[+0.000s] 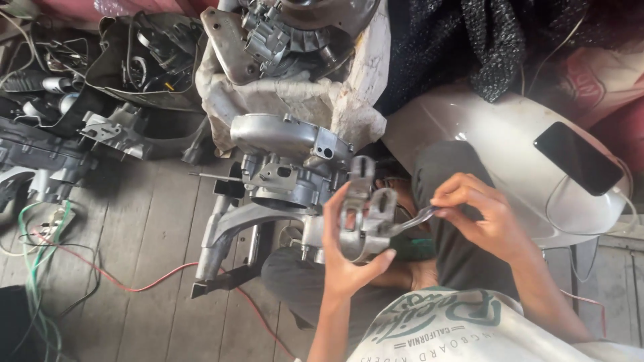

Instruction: The person is using a small brush to clean the surface and crevices of a metal bracket.

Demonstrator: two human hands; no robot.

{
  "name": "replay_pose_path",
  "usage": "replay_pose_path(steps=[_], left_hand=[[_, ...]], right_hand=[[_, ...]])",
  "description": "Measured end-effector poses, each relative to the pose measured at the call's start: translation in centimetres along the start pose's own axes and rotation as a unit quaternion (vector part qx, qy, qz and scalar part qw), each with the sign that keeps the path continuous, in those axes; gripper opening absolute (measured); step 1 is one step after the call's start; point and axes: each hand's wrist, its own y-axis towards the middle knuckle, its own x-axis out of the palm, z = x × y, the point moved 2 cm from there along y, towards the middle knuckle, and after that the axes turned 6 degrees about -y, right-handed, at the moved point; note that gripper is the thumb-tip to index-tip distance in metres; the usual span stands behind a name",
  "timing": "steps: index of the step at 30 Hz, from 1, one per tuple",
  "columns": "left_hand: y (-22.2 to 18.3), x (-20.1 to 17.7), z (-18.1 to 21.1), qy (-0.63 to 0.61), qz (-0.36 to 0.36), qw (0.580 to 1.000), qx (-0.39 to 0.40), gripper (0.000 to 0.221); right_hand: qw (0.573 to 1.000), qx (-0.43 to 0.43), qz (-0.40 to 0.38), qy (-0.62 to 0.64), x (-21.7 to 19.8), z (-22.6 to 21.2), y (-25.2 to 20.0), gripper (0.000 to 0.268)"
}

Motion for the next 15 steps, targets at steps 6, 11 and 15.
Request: replay_pose_path(steps=[6,11,15], left_hand=[[0.2,2.5,-0.7,-0.047,-0.091,0.993,-0.057,0.092],[-1.2,5.5,-1.7,-0.076,-0.146,0.983,-0.086,0.093],[-2.8,8.1,-2.3,-0.114,-0.172,0.975,-0.080,0.094]], right_hand=[[0.988,0.056,0.137,-0.034,-2.1,0.8,-4.3,0.022],[0.979,0.093,0.171,-0.061,-4.4,0.6,-9.9,0.024],[0.965,0.078,0.185,-0.166,-5.9,-0.3,-13.5,0.021]])
